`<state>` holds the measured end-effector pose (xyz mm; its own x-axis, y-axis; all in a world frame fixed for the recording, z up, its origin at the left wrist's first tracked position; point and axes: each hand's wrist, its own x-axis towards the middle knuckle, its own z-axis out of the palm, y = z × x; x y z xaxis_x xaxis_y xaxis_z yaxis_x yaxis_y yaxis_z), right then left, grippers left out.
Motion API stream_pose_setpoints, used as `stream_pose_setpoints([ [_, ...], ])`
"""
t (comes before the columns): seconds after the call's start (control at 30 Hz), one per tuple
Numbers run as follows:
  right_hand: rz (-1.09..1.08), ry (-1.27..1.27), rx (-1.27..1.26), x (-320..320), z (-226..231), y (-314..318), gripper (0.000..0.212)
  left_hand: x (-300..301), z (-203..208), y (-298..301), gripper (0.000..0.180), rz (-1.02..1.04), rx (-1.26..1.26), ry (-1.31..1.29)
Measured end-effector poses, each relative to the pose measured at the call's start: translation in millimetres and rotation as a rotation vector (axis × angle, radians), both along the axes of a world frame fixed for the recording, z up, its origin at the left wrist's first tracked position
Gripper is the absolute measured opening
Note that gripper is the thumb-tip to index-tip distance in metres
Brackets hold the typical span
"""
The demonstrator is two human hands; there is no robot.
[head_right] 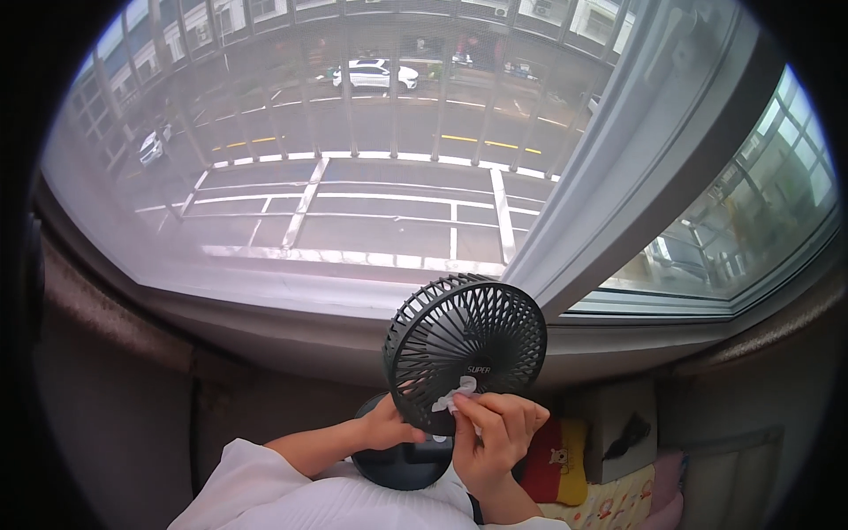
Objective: The person cleans a small desk fan by wiping its base, casing, and front grille with a wipe.
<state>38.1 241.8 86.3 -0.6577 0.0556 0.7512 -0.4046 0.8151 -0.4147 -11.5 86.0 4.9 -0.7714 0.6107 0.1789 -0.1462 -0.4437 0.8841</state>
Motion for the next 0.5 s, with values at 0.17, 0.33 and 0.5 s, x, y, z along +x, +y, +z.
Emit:
stream_pose_setpoints([
  [0.17, 0.082, -0.057, 0.069, 20, -12, -9, 0.015, -1, -16, -8, 0.075, -0.031, 0.0, -0.038],
  [0.33, 0.083, -0.028, 0.072, 12, -10, -5, 0.015, 3, -17, -7, 0.079, -0.009, 0.013, -0.045],
  [0.5, 0.002, 0.023, 0.031, 3, 3, -16, 0.011, 3, -19, -12, 0.082, -0.04, -0.05, 0.104],
])
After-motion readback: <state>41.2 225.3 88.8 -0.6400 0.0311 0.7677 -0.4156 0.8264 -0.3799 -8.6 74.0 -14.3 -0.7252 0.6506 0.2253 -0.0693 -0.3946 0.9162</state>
